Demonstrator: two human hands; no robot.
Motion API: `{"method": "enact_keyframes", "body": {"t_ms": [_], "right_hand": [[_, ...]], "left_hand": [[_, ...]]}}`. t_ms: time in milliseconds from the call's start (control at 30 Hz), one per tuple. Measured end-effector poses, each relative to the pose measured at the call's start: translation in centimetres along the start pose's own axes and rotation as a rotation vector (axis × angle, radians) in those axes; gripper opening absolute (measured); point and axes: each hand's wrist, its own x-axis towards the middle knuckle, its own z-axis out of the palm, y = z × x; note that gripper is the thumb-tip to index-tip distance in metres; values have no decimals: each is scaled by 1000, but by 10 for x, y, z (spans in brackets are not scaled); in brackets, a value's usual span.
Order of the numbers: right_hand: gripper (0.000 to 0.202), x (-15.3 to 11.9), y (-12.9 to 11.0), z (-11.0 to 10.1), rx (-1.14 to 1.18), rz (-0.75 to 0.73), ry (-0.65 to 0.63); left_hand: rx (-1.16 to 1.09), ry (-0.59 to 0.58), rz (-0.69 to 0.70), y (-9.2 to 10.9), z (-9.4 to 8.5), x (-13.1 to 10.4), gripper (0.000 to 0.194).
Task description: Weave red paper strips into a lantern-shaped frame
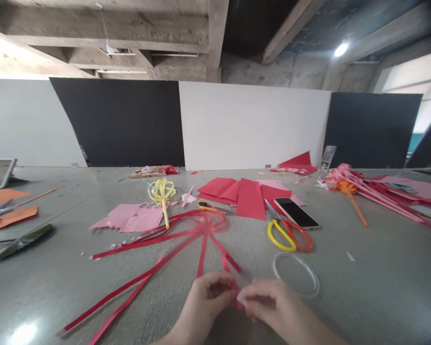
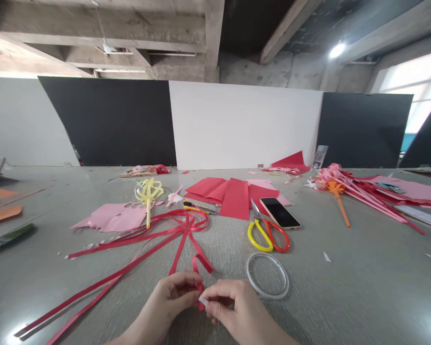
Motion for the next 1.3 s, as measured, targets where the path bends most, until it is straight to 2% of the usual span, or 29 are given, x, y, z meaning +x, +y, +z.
{"method": "enact_keyframes", "body": {"t_ms": [200, 300, 567, 600, 667, 733, 767, 867, 1000, 1300], "right_hand": [[14, -2, -5, -4, 65, 3, 2], [14, -3, -5, -5, 81, -10, 1], [18, -2, 4, -4, 83, -1, 18], [23, -2, 5, -3, 84, 20, 4], [46, -3, 6, -2, 107, 70, -41], [68, -3, 6, -1, 133, 102, -74], [72, -4, 6, -1, 136, 101, -74], [61, -5, 5, 0, 104, 41, -14], [47, -7, 6, 1, 80, -10, 17], [49, -7, 10, 6, 72, -8, -25]], "left_hand": [[72, -64, 78, -2, -2, -1, 3], [149, -60, 99, -4, -3, -1, 5], [159, -63, 33, -2, -2, -4, 9], [174, -60, 37, -2, -2, -4, 9], [190, -56, 53, -3, -3, -3, 8], [146, -53, 74, -4, -2, -2, 10], [101, -57, 84, -5, -2, -2, 13], [-17, -56, 98, -7, 0, -1, 22], [27, 7, 82, -9, 1, -2, 26], [143, 47, 9, 0, 5, -2, 15]]}}
